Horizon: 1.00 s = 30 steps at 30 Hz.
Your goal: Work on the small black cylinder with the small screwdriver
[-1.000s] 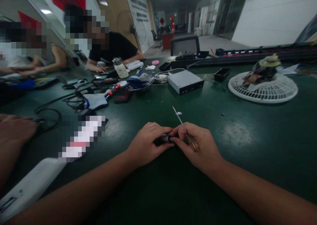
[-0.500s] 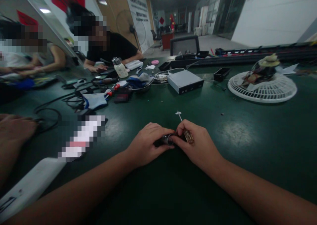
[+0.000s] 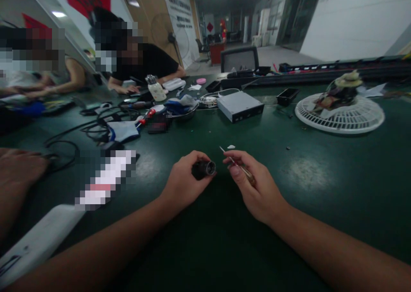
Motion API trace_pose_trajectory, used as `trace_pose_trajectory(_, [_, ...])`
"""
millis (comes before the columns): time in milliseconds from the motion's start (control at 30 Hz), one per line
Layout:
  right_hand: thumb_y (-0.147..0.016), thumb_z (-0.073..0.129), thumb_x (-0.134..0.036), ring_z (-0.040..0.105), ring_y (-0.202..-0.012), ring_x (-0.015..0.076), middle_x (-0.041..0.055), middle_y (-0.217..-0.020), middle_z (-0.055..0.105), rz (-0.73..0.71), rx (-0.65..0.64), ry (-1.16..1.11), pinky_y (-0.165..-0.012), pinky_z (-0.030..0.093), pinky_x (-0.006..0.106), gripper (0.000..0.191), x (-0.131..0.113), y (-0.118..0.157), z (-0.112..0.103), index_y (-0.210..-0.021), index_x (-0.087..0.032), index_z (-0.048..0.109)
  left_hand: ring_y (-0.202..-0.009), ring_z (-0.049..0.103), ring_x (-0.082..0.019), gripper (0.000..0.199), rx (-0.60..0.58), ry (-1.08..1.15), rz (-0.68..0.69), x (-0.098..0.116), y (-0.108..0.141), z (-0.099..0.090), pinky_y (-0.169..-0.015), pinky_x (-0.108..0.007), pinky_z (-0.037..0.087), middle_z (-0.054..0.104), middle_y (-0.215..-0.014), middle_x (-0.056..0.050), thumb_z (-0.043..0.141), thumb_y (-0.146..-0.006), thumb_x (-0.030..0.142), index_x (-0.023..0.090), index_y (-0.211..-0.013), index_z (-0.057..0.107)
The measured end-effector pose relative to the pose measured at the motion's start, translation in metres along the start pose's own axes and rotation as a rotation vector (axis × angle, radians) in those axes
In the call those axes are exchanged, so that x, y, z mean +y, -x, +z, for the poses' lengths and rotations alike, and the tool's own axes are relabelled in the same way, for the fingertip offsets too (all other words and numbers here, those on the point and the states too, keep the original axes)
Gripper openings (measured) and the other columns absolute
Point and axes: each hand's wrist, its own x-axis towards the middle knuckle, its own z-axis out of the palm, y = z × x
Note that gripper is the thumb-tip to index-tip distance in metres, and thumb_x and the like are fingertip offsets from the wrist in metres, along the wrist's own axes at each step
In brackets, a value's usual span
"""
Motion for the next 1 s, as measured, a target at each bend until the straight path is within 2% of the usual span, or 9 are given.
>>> trace_pose_trajectory(133, [-0.106, 0.039, -0.043, 0.063, -0.092, 0.0207, 0.0069, -0.107, 0.068, -0.164, -0.007, -0.01, -0.075, 0.048, 0.035, 0.039, -0.002, 0.003, -0.004, -0.114, -0.024, 0.072, -0.089, 0.064, -0.022, 0.026, 0.045, 0.027, -0.098, -0.003, -0.001, -0.001, -0.082, -0.039, 0.048, 0.069, -0.095, -0.001, 0.073, -0.078, 0.014, 0.023, -0.098, 0.059])
trace_pose_trajectory(300, [-0.105, 0.04, -0.036, 0.065, -0.092, 0.0213, 0.007, -0.099, 0.07, -0.247, -0.134, -0.04, -0.076, 0.049, 0.036, 0.037, -0.008, 0.004, -0.007, -0.109, -0.022, 0.075, -0.088, 0.063, -0.021, 0.027, 0.02, 0.032, -0.049, 0.0, -0.002, -0.002, -0.083, -0.04, 0.048, 0.068, -0.094, -0.001, 0.074, -0.075, 0.013, 0.021, -0.096, 0.059])
trace_pose_trajectory(433, [-0.103, 0.046, -0.023, 0.065, -0.093, 0.019, 0.006, -0.105, 0.07, -0.223, -0.114, -0.006, -0.075, 0.05, 0.034, 0.029, -0.01, 0.003, -0.005, -0.111, -0.023, 0.073, -0.087, 0.062, -0.021, 0.026, -0.025, 0.024, 0.036, 0.002, -0.001, -0.003, -0.082, -0.039, 0.047, 0.068, -0.093, -0.001, 0.075, -0.074, 0.015, 0.021, -0.095, 0.06])
trace_pose_trajectory(500, [-0.102, 0.047, -0.02, 0.065, -0.092, 0.0186, 0.0048, -0.101, 0.071, -0.202, -0.086, 0.034, -0.076, 0.05, 0.035, 0.028, -0.011, 0.002, -0.004, -0.108, -0.024, 0.074, -0.088, 0.062, -0.02, 0.025, -0.016, 0.017, 0.041, 0.003, -0.001, -0.003, -0.083, -0.039, 0.047, 0.068, -0.093, -0.001, 0.074, -0.075, 0.015, 0.02, -0.095, 0.06])
trace_pose_trajectory(600, [-0.102, 0.048, -0.019, 0.066, -0.089, 0.0191, 0.003, -0.093, 0.072, -0.191, -0.1, 0.034, -0.079, 0.05, 0.036, 0.028, -0.012, 0.001, -0.005, -0.103, -0.026, 0.075, -0.087, 0.061, -0.02, 0.025, -0.001, 0.018, 0.012, 0.002, -0.001, -0.004, -0.083, -0.039, 0.047, 0.068, -0.093, -0.001, 0.074, -0.075, 0.014, 0.02, -0.095, 0.061])
trace_pose_trajectory(700, [-0.102, 0.046, -0.02, 0.067, -0.09, 0.0196, 0.0033, -0.095, 0.073, -0.196, -0.142, -0.026, -0.077, 0.051, 0.036, 0.031, -0.012, 0.001, -0.005, -0.104, -0.027, 0.076, -0.087, 0.061, -0.021, 0.025, -0.028, 0.025, 0.022, 0.002, -0.001, -0.004, -0.082, -0.039, 0.046, 0.068, -0.093, -0.001, 0.075, -0.075, 0.015, 0.02, -0.095, 0.061])
trace_pose_trajectory(800, [-0.103, 0.045, -0.02, 0.068, -0.09, 0.0192, 0.0039, -0.098, 0.074, -0.168, -0.084, -0.006, -0.074, 0.051, 0.034, 0.032, -0.012, 0.002, -0.003, -0.106, -0.026, 0.076, -0.087, 0.061, -0.02, 0.025, -0.037, 0.028, 0.047, 0.001, -0.002, -0.003, -0.082, -0.039, 0.046, 0.068, -0.093, -0.001, 0.075, -0.075, 0.014, 0.02, -0.095, 0.061])
trace_pose_trajectory(900, [-0.101, 0.047, -0.019, 0.067, -0.081, 0.0179, 0.0041, -0.091, 0.073, -0.113, 0.004, 0.112, -0.072, 0.051, 0.034, 0.03, -0.014, 0.002, -0.001, -0.103, -0.024, 0.077, -0.088, 0.061, -0.02, 0.025, -0.012, 0.02, 0.032, 0.001, -0.002, -0.003, -0.083, -0.039, 0.046, 0.069, -0.094, -0.001, 0.075, -0.076, 0.014, 0.021, -0.096, 0.061])
trace_pose_trajectory(1000, [-0.101, 0.048, -0.02, 0.068, -0.081, 0.0185, 0.0039, -0.087, 0.073, -0.108, -0.037, 0.118, -0.075, 0.052, 0.035, 0.029, -0.015, 0.001, -0.002, -0.099, -0.023, 0.077, -0.088, 0.062, -0.021, 0.025, -0.017, 0.009, 0.025, 0.0, -0.001, -0.003, -0.083, -0.039, 0.046, 0.069, -0.093, -0.001, 0.076, -0.076, 0.016, 0.021, -0.096, 0.062])
